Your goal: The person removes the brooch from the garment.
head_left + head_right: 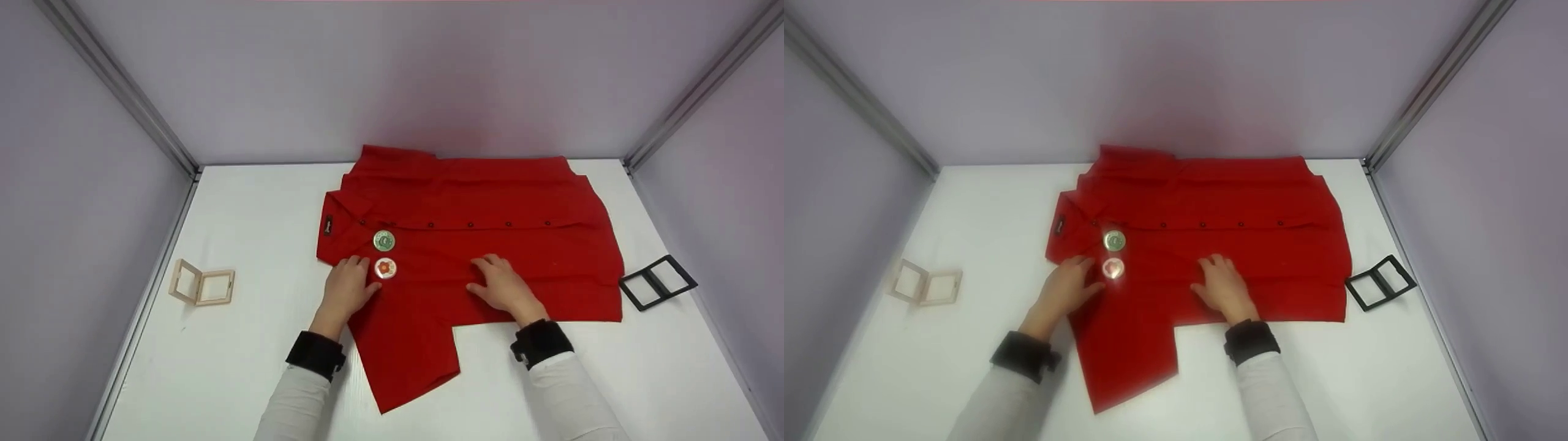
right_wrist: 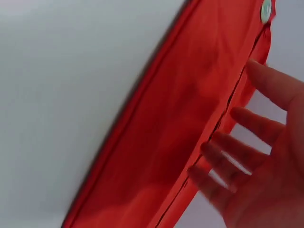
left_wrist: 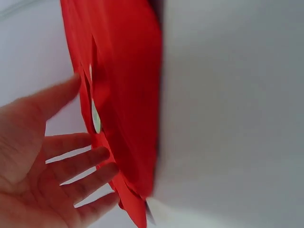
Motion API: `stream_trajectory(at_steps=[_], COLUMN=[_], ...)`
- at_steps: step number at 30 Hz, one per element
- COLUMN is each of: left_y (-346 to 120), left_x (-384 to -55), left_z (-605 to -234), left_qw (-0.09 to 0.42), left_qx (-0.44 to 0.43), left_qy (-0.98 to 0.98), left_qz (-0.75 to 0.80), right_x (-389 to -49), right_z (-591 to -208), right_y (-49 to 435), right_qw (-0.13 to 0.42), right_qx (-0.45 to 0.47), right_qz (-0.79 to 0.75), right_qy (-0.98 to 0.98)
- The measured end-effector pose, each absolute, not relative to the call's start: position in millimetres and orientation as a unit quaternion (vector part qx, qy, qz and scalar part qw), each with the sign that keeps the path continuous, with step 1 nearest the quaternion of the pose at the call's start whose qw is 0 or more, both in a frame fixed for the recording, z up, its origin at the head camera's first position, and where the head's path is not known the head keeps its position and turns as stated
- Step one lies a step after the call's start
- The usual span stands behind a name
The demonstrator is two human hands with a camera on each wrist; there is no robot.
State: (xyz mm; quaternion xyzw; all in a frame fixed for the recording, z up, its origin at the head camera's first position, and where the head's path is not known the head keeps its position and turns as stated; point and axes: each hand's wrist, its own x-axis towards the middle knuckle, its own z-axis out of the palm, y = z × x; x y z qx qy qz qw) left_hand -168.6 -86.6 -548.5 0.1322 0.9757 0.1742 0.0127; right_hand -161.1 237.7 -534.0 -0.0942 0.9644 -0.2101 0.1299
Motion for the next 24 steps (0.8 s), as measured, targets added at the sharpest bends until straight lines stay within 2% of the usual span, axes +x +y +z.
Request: stream_trajectory(at_steps=[6, 9, 18, 24], left_y=[-72, -66, -54, -46], left_x=[-176, -178, -183, -188], left_z=[-552, -555, -563, -566], left_qw=[-0.028, -0.028, -0.017, -0.051], left_qx=[0.159, 0.161, 0.142, 0.126], left_qy=[0.973, 0.973, 0.977, 0.982], left_qz=[0.167, 0.166, 0.162, 0.133], right_x=[-159, -162, -176, -181], right_z=[-541, -543, -548, -550], right_y=[189, 173, 143, 129], right_qw=[0.118, 0.115, 0.104, 0.103], right_qx=[-0.158, -0.178, -0.186, -0.188], right_qz=[-0.241, -0.248, -0.245, -0.236], right_qy=[0.950, 0.945, 0.946, 0.948])
